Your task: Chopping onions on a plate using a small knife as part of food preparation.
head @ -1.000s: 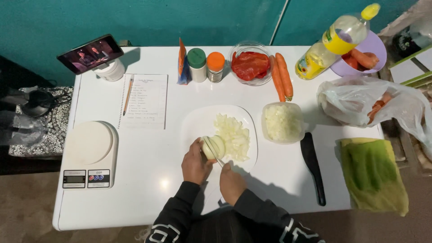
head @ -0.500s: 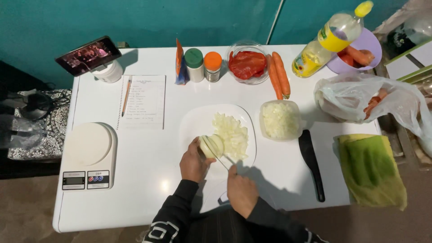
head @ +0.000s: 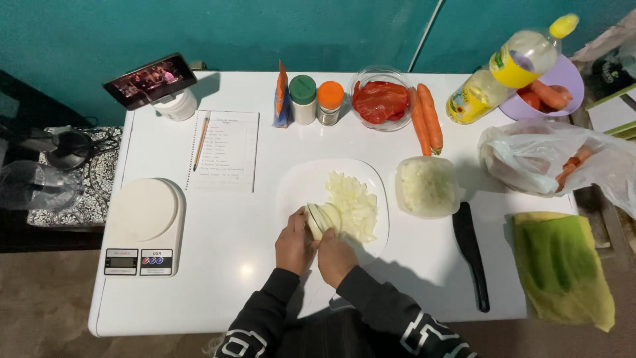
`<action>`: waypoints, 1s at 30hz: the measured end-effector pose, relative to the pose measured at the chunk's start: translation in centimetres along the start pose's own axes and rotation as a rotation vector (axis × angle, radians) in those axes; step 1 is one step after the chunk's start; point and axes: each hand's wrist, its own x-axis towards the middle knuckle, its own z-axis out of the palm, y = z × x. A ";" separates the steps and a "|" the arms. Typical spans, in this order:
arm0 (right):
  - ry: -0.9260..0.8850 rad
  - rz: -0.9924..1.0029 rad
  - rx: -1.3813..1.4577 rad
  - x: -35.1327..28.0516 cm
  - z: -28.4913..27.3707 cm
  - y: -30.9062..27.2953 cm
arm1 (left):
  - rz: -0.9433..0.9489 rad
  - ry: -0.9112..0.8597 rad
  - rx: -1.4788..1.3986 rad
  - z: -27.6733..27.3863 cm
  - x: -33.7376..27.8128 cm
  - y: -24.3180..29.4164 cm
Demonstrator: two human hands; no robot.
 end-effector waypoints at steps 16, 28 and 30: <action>0.015 0.119 -0.203 -7.1 1.6 6.4 | -0.063 -0.043 -0.058 -0.6 0.0 1.2; 0.138 -0.077 -0.194 -3.8 -1.2 -1.5 | -0.065 -0.030 -0.007 0.5 -0.3 -0.3; 0.117 -0.057 -0.179 -3.2 -0.6 -1.4 | -0.015 0.007 -0.020 0.6 -0.3 -0.6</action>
